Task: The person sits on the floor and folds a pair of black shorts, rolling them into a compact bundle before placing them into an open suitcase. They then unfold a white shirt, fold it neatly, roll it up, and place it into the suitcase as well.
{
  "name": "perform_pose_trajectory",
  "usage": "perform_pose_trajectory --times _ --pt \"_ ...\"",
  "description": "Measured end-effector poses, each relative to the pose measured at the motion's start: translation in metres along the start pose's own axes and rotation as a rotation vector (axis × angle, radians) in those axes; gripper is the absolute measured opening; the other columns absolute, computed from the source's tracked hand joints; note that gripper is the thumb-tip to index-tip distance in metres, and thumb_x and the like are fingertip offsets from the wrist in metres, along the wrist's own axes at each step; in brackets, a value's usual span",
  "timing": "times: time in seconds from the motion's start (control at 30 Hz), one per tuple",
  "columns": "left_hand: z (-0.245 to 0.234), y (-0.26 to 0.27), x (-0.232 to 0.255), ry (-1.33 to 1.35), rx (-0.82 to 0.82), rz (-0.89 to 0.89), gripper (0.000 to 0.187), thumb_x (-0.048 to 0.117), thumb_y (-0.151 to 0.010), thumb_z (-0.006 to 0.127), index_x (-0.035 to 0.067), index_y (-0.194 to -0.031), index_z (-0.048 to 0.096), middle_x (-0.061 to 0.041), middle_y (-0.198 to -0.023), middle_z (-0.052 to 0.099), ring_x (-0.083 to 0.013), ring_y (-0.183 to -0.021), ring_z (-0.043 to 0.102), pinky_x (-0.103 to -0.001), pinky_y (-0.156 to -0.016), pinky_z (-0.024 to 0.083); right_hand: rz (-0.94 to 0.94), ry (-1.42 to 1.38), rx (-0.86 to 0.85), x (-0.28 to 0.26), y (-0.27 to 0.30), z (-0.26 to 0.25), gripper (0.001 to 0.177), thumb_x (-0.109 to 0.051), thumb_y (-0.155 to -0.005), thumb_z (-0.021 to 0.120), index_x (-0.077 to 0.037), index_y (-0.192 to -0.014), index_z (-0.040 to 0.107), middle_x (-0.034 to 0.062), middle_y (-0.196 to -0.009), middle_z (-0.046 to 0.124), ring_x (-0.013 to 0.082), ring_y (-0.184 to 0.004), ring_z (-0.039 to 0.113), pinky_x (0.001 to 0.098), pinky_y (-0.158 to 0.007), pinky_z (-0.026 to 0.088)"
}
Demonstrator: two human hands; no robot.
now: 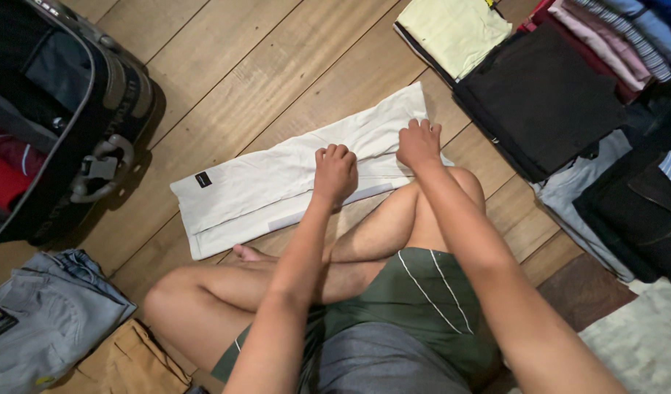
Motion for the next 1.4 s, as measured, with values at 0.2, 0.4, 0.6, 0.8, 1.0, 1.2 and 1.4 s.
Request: perform_pose_trajectory --times 0.2,0.4,0.6,0.8,1.0,1.2,1.4 --pt "0.011 -0.007 -0.016 0.038 -0.079 -0.146 0.033 0.028 -0.096 0.064 0.009 -0.123 0.063 -0.015 -0.125 0.059 -0.0354 -0.123 0.052 -0.054 -0.104 0.036 -0.125 -0.359 0.121 -0.03 -0.007 -0.021 0.074 -0.046 -0.09 0.067 -0.011 -0.152 0.048 0.0235 -0.162 0.03 0.048 -0.149 0.026 0.0708 -0.113 0.025" --pt "0.034 0.003 -0.047 -0.09 -0.28 -0.258 0.077 0.057 -0.095 0.053 0.014 -0.157 0.037 -0.016 -0.166 0.025 -0.0375 -0.153 0.018 -0.067 -0.117 0.007 0.103 -0.25 -0.387 -0.018 -0.024 0.014 0.088 -0.067 -0.091 0.055 -0.039 -0.162 0.011 0.0021 -0.172 -0.012 0.0455 -0.155 -0.011 0.0816 -0.111 0.01" --pt "0.041 0.0 -0.057 -0.089 -0.366 -0.304 0.075 0.057 -0.097 0.051 0.012 -0.156 0.039 -0.017 -0.166 0.027 -0.0371 -0.154 0.02 -0.066 -0.12 0.009 0.526 -0.529 -0.178 0.034 -0.023 0.022 0.104 -0.049 -0.088 0.074 -0.024 -0.169 0.013 0.0218 -0.17 0.005 0.0482 -0.158 0.002 0.0719 -0.114 0.029" --pt "-0.015 0.0 -0.125 -0.141 -0.262 -0.297 0.07 0.047 -0.094 0.063 0.008 -0.15 0.046 -0.02 -0.159 0.04 -0.0382 -0.149 0.033 -0.064 -0.118 0.019 0.685 -0.608 -0.291 0.062 -0.009 0.049 0.105 -0.041 -0.075 0.088 -0.003 -0.157 0.035 0.0262 -0.146 0.058 0.0421 -0.138 0.055 0.0491 -0.112 0.046" --pt "-0.093 0.041 -0.202 -0.317 -0.375 -0.413 0.065 0.04 -0.083 0.075 0.01 -0.136 0.053 -0.018 -0.139 0.055 -0.038 -0.134 0.047 -0.063 -0.106 0.034 0.412 -0.463 -0.17 0.064 -0.034 0.057 0.063 -0.024 -0.073 0.09 -0.007 -0.129 0.066 0.025 -0.128 0.062 0.0457 -0.119 0.056 0.0491 -0.101 0.045" --pt "-0.11 0.092 -0.193 -0.298 -0.519 -0.373 0.058 0.031 -0.08 0.073 0.01 -0.131 0.055 -0.017 -0.135 0.057 -0.0361 -0.131 0.05 -0.062 -0.102 0.041 0.008 -0.586 -0.185 0.067 -0.094 0.058 0.062 -0.006 -0.067 0.087 -0.002 -0.125 0.066 0.0233 -0.12 0.068 0.0403 -0.11 0.066 0.0458 -0.092 0.052" --pt "-0.11 0.074 -0.166 -0.641 -0.376 -0.243 0.044 0.029 -0.075 0.075 0.013 -0.113 0.062 -0.02 -0.148 0.051 -0.0337 -0.137 0.046 -0.07 -0.101 0.037 -0.255 -0.36 -0.043 0.001 -0.22 -0.063 0.05 -0.004 -0.078 0.075 -0.012 -0.127 0.068 0.025 -0.118 0.069 0.0467 -0.111 0.063 0.0542 -0.088 0.05"
Point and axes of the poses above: each hand's wrist, its own y-axis away from the middle knuckle, its own z-axis out of the palm, x = y × z, the point moved 7 cm from there along -y, towards the middle knuckle
